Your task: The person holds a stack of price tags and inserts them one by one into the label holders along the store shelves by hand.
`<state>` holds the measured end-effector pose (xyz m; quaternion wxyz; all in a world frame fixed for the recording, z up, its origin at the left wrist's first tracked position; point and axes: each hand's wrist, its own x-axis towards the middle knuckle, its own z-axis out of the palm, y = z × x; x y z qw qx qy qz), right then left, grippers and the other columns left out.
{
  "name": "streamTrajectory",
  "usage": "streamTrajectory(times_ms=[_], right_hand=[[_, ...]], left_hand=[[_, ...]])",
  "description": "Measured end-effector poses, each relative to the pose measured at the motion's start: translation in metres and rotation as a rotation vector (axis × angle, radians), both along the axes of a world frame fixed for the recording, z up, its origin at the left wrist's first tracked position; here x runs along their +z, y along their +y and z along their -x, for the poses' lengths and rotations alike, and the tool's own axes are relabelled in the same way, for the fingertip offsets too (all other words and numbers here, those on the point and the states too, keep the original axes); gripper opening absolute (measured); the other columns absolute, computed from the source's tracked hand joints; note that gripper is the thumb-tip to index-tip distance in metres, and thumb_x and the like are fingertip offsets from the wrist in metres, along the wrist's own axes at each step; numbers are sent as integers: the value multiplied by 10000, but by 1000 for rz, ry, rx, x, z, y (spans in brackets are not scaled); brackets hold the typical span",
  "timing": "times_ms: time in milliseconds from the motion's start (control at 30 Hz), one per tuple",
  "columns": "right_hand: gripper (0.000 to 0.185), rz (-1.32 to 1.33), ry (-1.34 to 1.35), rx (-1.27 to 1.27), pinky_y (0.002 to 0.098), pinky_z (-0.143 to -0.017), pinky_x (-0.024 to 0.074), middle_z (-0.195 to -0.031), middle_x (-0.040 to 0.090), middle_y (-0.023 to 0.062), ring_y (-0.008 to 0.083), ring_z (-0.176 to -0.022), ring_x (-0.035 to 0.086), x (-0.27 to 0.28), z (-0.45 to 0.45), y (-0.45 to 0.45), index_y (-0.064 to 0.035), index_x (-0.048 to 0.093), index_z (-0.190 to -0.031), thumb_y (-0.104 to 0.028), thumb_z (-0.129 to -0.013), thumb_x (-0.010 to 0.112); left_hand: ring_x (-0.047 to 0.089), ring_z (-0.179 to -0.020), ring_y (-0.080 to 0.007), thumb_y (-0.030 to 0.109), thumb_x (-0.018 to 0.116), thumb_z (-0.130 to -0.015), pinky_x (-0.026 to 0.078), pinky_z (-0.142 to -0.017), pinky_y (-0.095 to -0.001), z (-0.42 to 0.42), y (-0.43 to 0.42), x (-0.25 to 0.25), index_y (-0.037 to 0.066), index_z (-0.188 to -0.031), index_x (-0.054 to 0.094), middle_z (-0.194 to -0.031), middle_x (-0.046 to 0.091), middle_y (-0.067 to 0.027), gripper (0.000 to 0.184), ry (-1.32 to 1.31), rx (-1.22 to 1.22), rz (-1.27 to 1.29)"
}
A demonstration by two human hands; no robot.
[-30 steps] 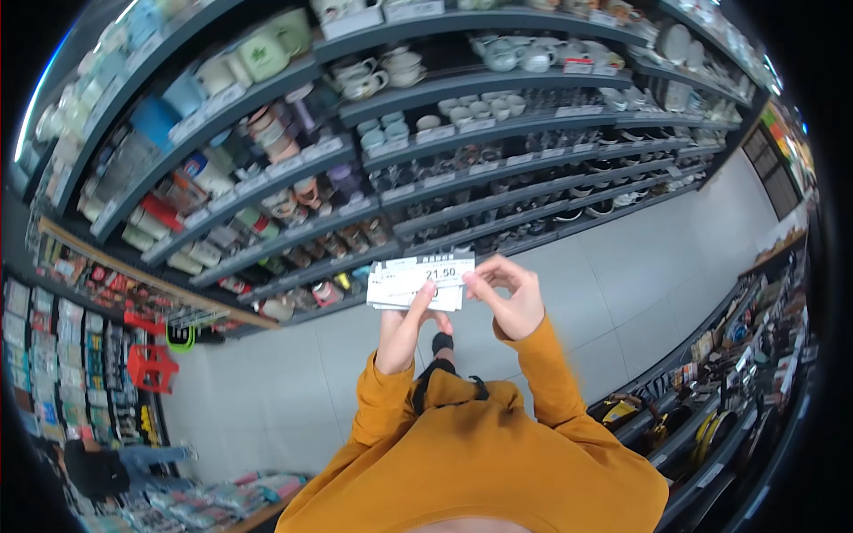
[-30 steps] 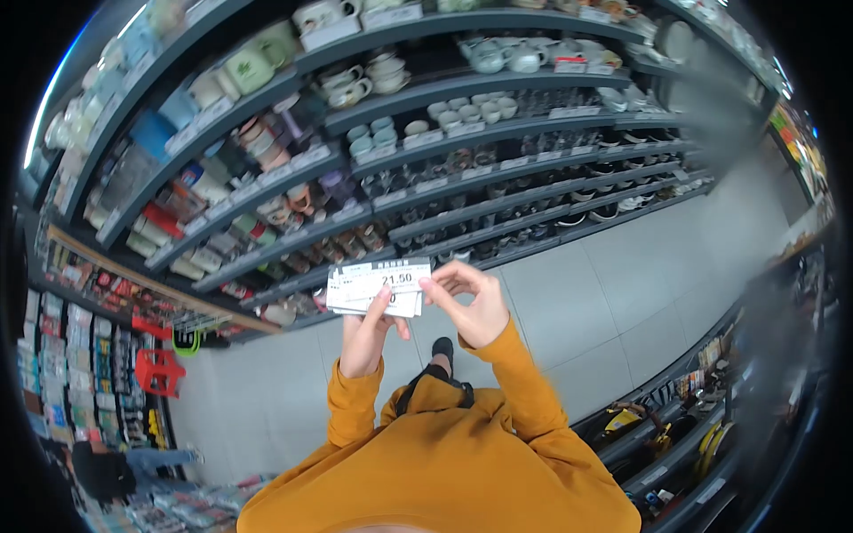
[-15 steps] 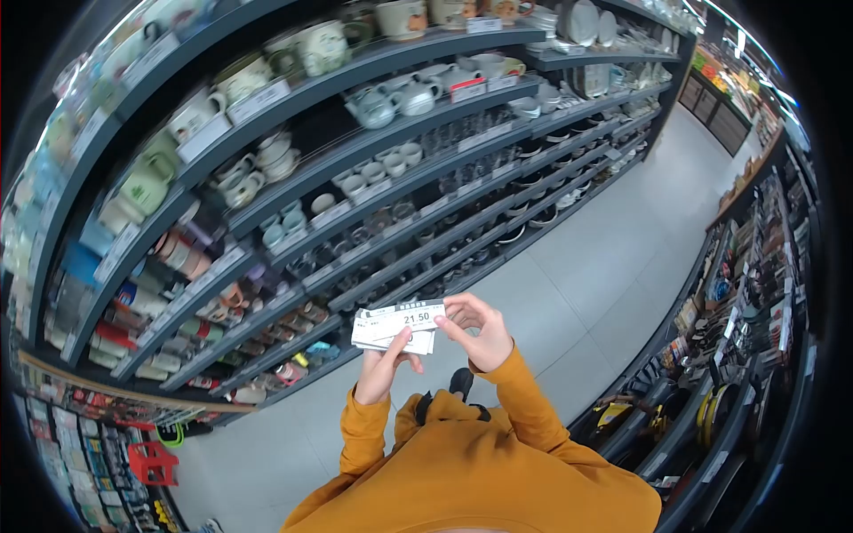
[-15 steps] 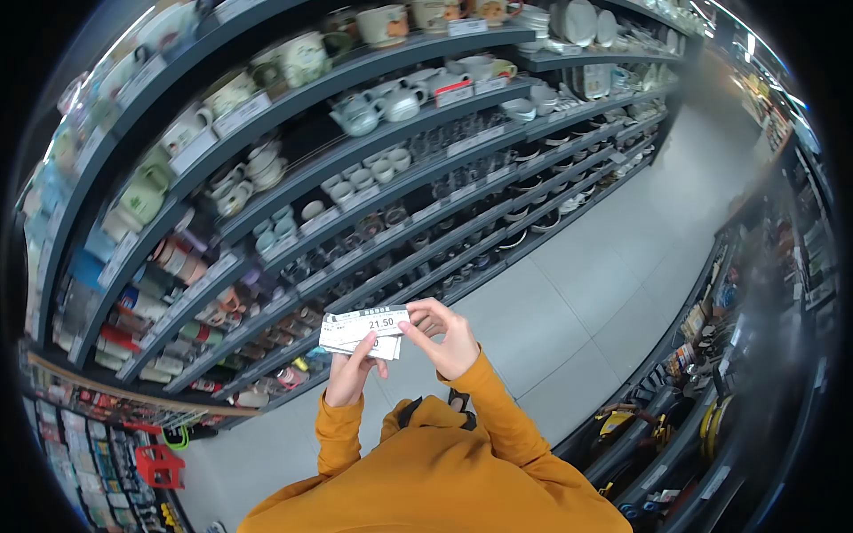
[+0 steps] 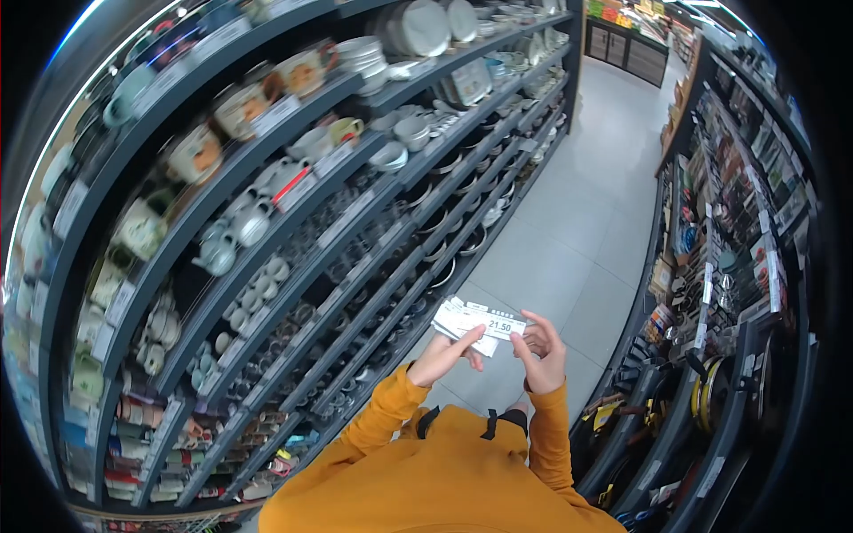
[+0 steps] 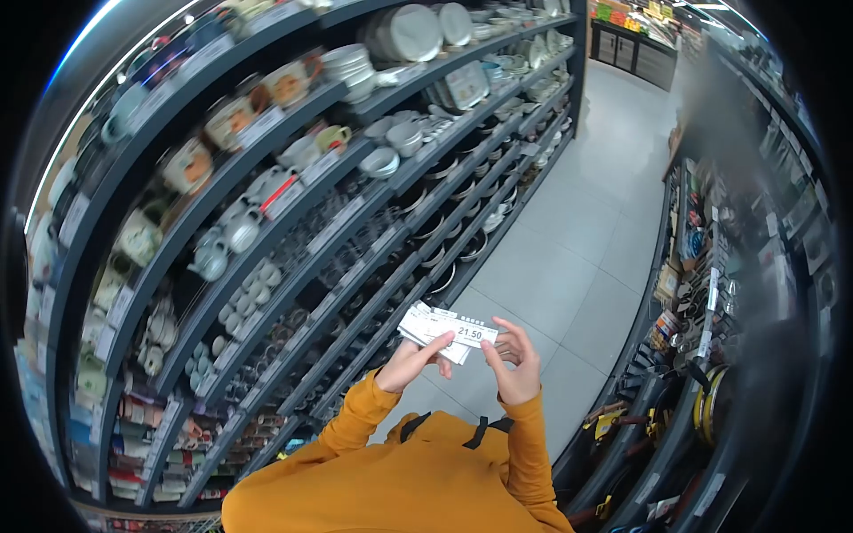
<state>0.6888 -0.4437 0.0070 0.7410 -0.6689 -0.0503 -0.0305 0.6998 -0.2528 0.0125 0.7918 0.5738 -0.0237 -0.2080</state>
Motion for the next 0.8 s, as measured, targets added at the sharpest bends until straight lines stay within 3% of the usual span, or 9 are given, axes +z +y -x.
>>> streamTrajectory(times_ms=[267,567,800], right_hand=[[359,198,-39,42,212,-649,495,-861,622,43,88,-751,600,-10,-112,-146,4,546,-1200,-23,-855,644],[343,59,87,286,279,-826,508,-1047,618,81,130,-980,600,-4,-236,-233,-1,533,-1201,-19,-870,621],[334,29,78,233,311,-850,506,-1049,606,84,147,-1001,600,-33,-347,-289,-30,544,-1207,-24,-879,606]], left_hand=[[613,-606,-154,212,551,-956,496,-570,-256,-96,-148,-19,-11,-1109,536,-830,625,-82,271,129,83,-4],[629,-626,-155,225,550,-961,501,-578,-258,-193,-237,-30,-19,-1099,566,-832,626,-77,280,146,235,-4],[639,-632,-142,220,541,-966,497,-569,-237,-302,-297,-59,0,-1137,547,-867,629,-77,280,135,181,19]])
